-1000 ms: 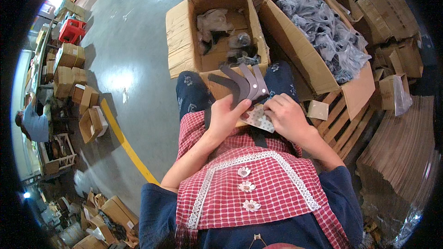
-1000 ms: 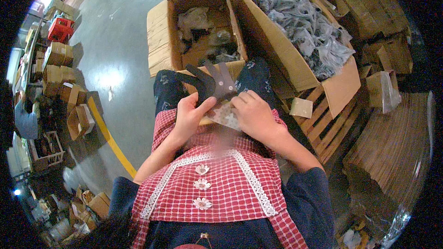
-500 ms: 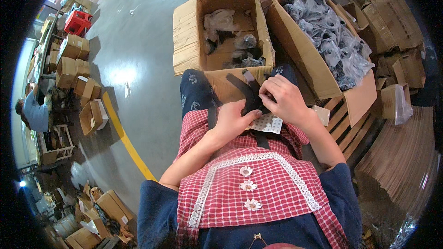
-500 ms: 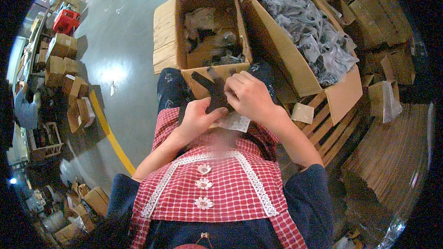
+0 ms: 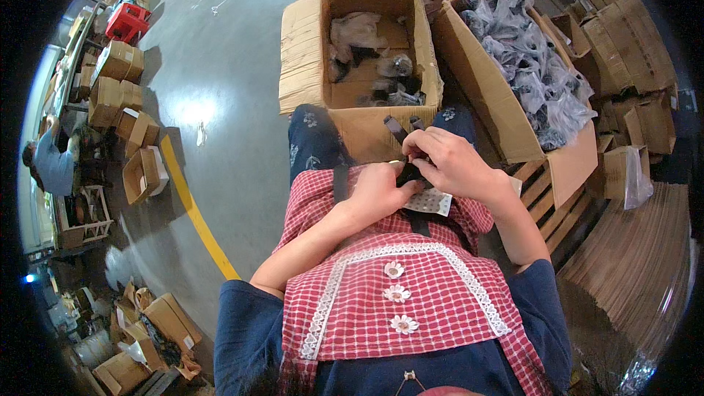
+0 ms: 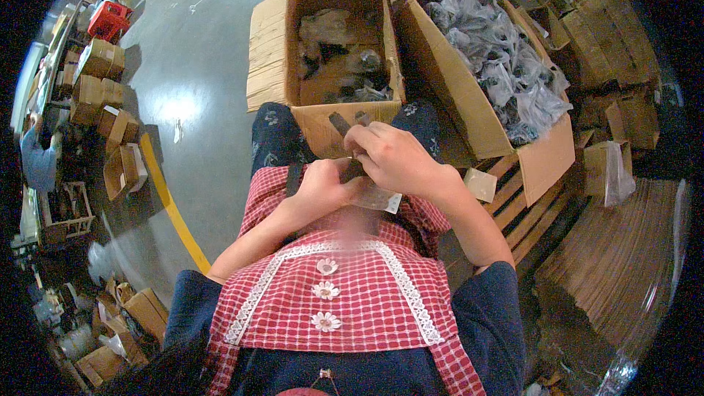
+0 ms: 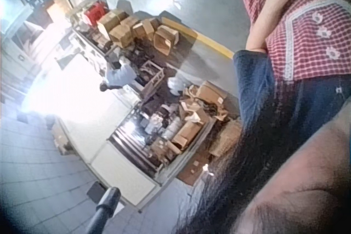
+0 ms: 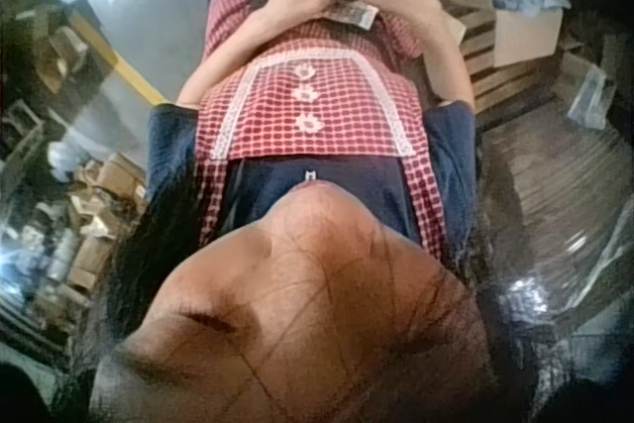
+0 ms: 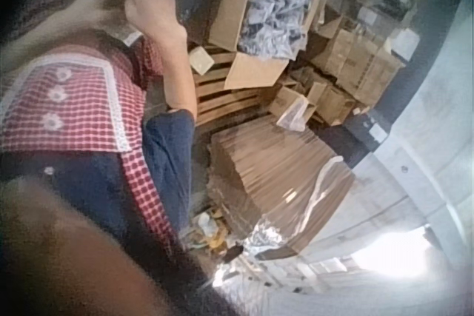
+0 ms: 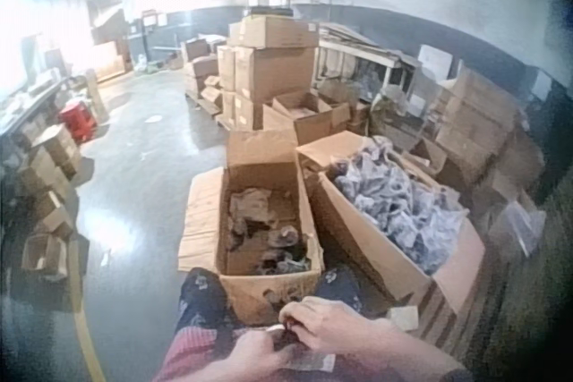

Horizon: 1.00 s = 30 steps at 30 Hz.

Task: The person attaches paper labels to black plastic components, places the components inside plastic bags, and puts the bags into a cardboard box.

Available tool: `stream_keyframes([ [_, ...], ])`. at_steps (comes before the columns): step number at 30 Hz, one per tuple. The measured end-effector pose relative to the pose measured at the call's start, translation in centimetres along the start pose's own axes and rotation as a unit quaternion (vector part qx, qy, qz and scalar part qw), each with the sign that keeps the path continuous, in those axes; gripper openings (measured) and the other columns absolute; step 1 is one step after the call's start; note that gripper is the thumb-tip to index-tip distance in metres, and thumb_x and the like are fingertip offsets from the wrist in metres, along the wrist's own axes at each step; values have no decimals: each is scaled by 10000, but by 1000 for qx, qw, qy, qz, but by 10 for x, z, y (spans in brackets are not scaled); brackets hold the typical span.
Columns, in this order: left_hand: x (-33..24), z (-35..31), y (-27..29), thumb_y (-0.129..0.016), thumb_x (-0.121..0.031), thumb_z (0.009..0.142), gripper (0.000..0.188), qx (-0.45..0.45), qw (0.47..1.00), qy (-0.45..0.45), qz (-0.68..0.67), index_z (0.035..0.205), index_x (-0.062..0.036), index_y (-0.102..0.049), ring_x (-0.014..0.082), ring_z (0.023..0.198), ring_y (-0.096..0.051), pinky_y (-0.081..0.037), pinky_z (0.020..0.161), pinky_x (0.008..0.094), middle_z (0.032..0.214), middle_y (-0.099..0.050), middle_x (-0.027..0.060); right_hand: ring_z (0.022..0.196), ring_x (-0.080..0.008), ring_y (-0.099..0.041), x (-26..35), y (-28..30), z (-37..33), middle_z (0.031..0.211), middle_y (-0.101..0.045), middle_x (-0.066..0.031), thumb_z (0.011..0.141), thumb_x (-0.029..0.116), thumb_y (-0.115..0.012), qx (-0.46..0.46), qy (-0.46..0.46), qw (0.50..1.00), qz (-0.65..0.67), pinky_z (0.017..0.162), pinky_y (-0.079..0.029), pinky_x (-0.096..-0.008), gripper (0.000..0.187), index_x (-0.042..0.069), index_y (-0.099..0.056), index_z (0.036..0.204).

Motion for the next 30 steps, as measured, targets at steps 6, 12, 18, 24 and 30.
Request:
stream_keyframes([
  [6,3,0,1,-729,-343,831,413,4,1000,2,24,890,60,-667,413,742,-671,-495,653,473,773,-668,266,841,-313,-621,16,-4,3,858,-616,-127,749,31,-606,-43,82,988,-124,740,-533,-410,189,38,-576,935],
  [12,7,0,-3,-725,-336,830,400,-11,1000,-20,1,865,58,-665,409,732,-670,-499,650,476,759,-661,263,905,-300,-604,20,-7,2,931,-612,-113,730,86,-654,-54,104,971,-208,811,-517,-398,270,39,-583,987],
  [18,7,0,-6,-718,-325,819,362,24,998,-21,45,833,34,-677,415,746,-667,-509,668,477,770,-665,254,1028,-336,-559,20,25,16,1044,-582,-127,713,117,-753,-104,31,966,-235,949,-460,-414,452,41,-562,1116],
  [24,14,3,-7,-717,-342,822,376,28,1000,2,-4,847,32,-685,347,718,-688,-523,666,438,775,-686,226,994,-336,-564,-11,51,14,1009,-594,-128,791,69,-729,-255,-17,952,-167,858,-486,-432,250,43,-600,1003],
  [30,72,14,-5,-671,-169,938,218,-15,947,114,-299,914,46,-696,116,644,-647,-514,603,268,793,-711,66,797,-378,-651,-65,19,-17,872,-670,-193,891,386,-673,-21,-310,950,-34,728,-521,-463,373,14,-657,923],
])
Point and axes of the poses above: each hand's wrist, its own z-axis towards the middle knuckle, its own y-axis out of the back of the hand, x = y × z, the point moved 9 cm from there along z, towards the middle knuckle
